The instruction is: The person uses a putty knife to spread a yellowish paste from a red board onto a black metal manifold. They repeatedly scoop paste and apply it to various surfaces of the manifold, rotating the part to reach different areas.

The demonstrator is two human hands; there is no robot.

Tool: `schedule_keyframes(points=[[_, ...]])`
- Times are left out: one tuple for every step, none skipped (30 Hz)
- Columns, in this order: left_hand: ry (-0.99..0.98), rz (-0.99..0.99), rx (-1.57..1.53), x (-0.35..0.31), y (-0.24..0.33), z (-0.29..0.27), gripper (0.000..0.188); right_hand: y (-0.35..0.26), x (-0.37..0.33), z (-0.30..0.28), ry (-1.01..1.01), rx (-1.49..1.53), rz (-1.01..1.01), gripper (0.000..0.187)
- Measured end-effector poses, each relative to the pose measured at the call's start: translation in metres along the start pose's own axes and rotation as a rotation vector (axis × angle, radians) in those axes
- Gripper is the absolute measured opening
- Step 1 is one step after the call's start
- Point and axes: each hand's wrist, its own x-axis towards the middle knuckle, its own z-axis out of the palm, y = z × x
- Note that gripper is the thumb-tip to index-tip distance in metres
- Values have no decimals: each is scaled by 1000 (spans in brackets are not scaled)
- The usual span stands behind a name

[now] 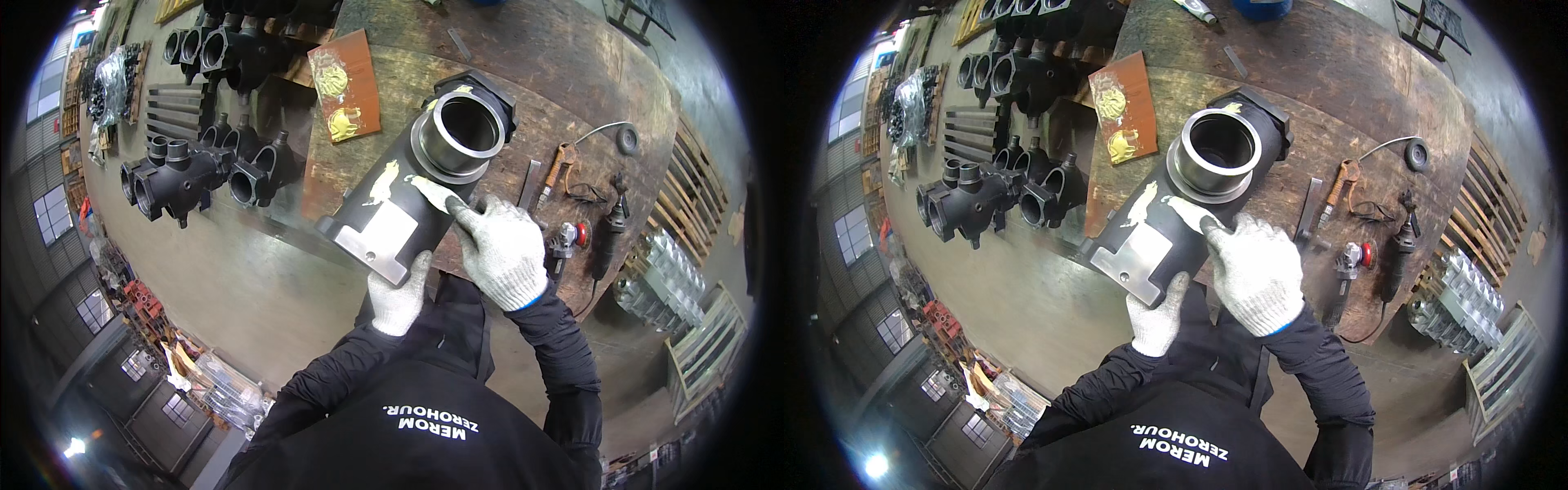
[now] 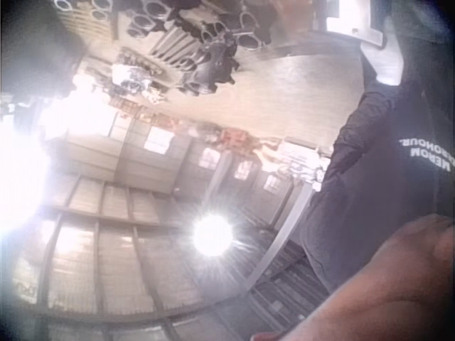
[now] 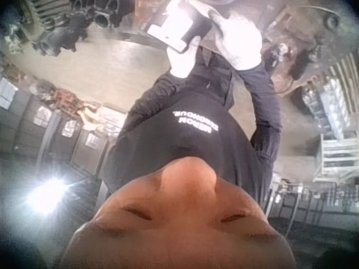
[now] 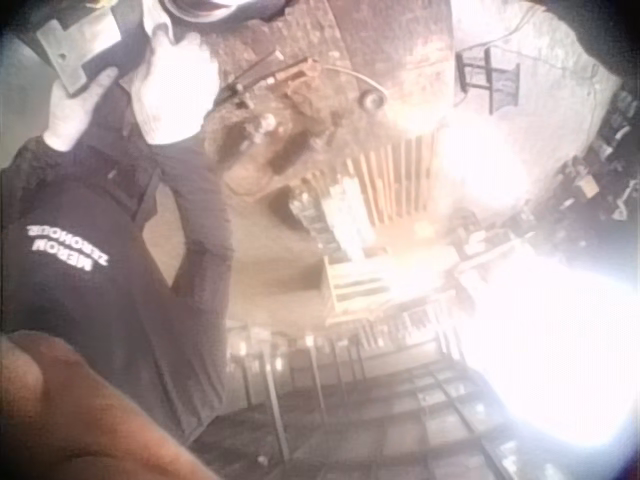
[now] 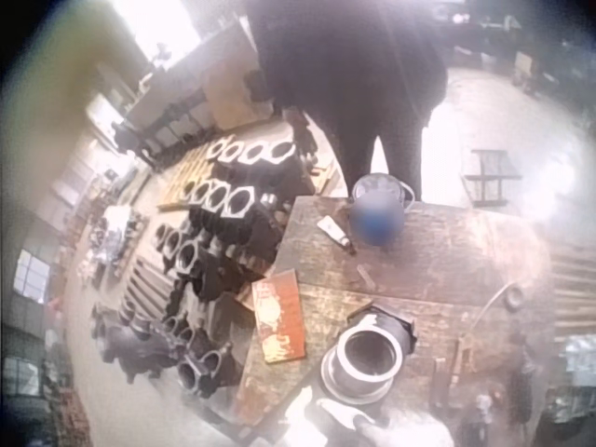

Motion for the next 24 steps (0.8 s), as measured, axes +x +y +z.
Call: schedule_keyframes(points=[[-7, 6, -7, 0, 1, 0, 31, 1, -4, 0, -34, 19, 23, 35], [-2, 13, 37, 0, 2, 0, 32, 1, -8, 2, -39, 36, 42, 35], [-2, 39, 73, 0, 2, 0, 32, 0, -13, 6, -43, 53, 61, 35], [2, 85, 110, 1, 3, 0, 32, -1, -17, 12, -25, 84, 68, 36], [-3, 70, 79, 1, 3, 0, 34, -3, -22, 18, -18, 121, 100, 36], [-1, 75, 51, 1, 3, 0, 35, -4, -25, 23, -6, 141, 104, 38], [-8, 93, 31, 1, 3, 0, 36, -5, -29, 28, -7, 161, 127, 39], [-4, 53, 33, 1, 4, 0, 37, -6, -33, 31, 7, 185, 123, 39], [-13, 27, 39, 0, 5, -1, 38, -6, -37, 31, 11, 206, 138, 39], [-20, 31, 38, 0, 5, -1, 39, -6, -40, 30, 0, 229, 159, 39], [-19, 19, 39, 1, 5, 0, 40, -4, -41, 28, 24, 224, 154, 39], [-12, 26, 36, 0, 6, 0, 40, -3, -44, 23, 23, 226, 156, 38], [-11, 63, 39, 0, 6, 0, 40, -2, -44, 19, 30, 223, 175, 37], [-20, 21, 9, 0, 7, 0, 40, -1, -44, 16, 16, 273, 187, 36], [-34, 2, -13, 0, 7, 0, 40, -1, -41, 15, 16, 261, 161, 35], [-48, -16, -36, 0, 7, 1, 39, 0, -37, 16, 29, 250, 135, 35], [-50, -1, -38, 0, 7, 1, 39, 2, -32, 19, 42, 237, 102, 35], [-52, 13, -39, 0, 7, 1, 40, 3, -28, 23, 49, 209, 90, 34], [-58, 50, -45, 0, 7, 1, 40, 5, -25, 28, 37, 211, 91, 36], [-57, 26, -40, 0, 7, 0, 42, 7, -22, 34, 30, 213, 80, 37], [-61, 21, -39, 0, 7, 0, 44, 9, -22, 38, 21, 221, 82, 39], [-68, 44, -41, -1, 7, -1, 46, 11, -24, 41, 60, 205, 59, 39], [-71, 10, -33, -1, 6, -1, 46, 13, -27, 43, 56, 217, 61, 39], [-74, 5, -28, -1, 6, -2, 47, 13, -32, 44, 59, 236, 71, 39]])
